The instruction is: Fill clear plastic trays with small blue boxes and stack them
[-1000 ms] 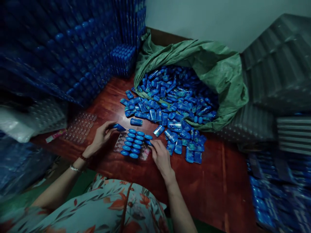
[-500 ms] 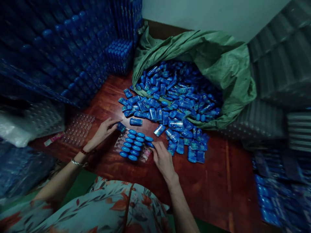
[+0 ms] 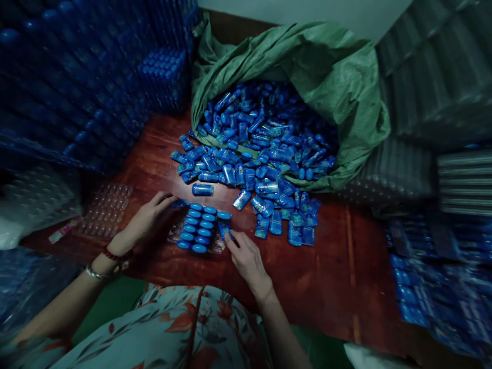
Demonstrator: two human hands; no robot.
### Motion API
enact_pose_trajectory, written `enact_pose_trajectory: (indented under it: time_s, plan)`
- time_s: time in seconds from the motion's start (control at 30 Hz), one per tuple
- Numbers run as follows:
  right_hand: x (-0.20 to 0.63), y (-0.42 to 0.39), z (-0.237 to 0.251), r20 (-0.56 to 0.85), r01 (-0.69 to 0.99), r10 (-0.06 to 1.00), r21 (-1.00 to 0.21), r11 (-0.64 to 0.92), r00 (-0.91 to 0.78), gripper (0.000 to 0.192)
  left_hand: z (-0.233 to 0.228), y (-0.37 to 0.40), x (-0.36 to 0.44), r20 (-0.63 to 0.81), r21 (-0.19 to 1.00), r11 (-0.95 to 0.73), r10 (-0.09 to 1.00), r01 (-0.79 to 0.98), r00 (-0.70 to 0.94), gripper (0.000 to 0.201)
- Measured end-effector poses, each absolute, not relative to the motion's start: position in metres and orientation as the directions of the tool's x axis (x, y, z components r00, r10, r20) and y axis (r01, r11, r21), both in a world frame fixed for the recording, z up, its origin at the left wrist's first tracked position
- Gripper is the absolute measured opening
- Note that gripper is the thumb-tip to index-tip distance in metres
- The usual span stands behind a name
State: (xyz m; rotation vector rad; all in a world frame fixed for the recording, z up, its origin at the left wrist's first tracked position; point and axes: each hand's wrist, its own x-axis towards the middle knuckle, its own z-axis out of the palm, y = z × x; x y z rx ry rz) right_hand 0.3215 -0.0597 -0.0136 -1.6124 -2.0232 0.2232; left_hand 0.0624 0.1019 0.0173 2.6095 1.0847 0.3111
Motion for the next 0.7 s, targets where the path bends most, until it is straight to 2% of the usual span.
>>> enact_pose_trajectory:
  time_s: [0.1,0.23,0.43,0.57,0.63,0.7]
  plan:
    - [0.319,-0.061,-0.012,0.289,0.854,0.946,-0.445,0.268,-0.147,0.044,0.018,0.102,0.065,0.019,0.305,-0.722,0.657,0.621,0.754,0.04]
    - [0.32,-0.053,-0.002,0.234,0.873,0.962,-0.428,0.233,-0.142,0.046,0.022,0.099,0.069,-0.052,0.25,-0.744,0.629,0.62,0.776,0.034]
    - [0.313,-0.024,0.018,0.114,0.939,0.977,-0.274,0.207,-0.182,0.041,0.041,0.109,0.09,-0.186,0.217,-0.8,0.529,0.56,0.828,0.026]
    - [0.305,-0.011,0.021,0.039,0.948,0.976,-0.229,0.22,-0.217,0.042,0.042,0.115,0.104,-0.269,0.178,-0.838,0.463,0.516,0.845,0.022]
    - [0.303,-0.012,0.017,0.058,0.949,0.974,-0.222,0.225,-0.218,0.039,0.039,0.114,0.104,-0.29,0.153,-0.83,0.481,0.536,0.827,0.022]
    - [0.304,-0.018,0.012,0.133,0.942,0.969,-0.237,0.237,-0.21,0.037,0.036,0.114,0.097,-0.253,0.201,-0.805,0.508,0.558,0.823,0.024]
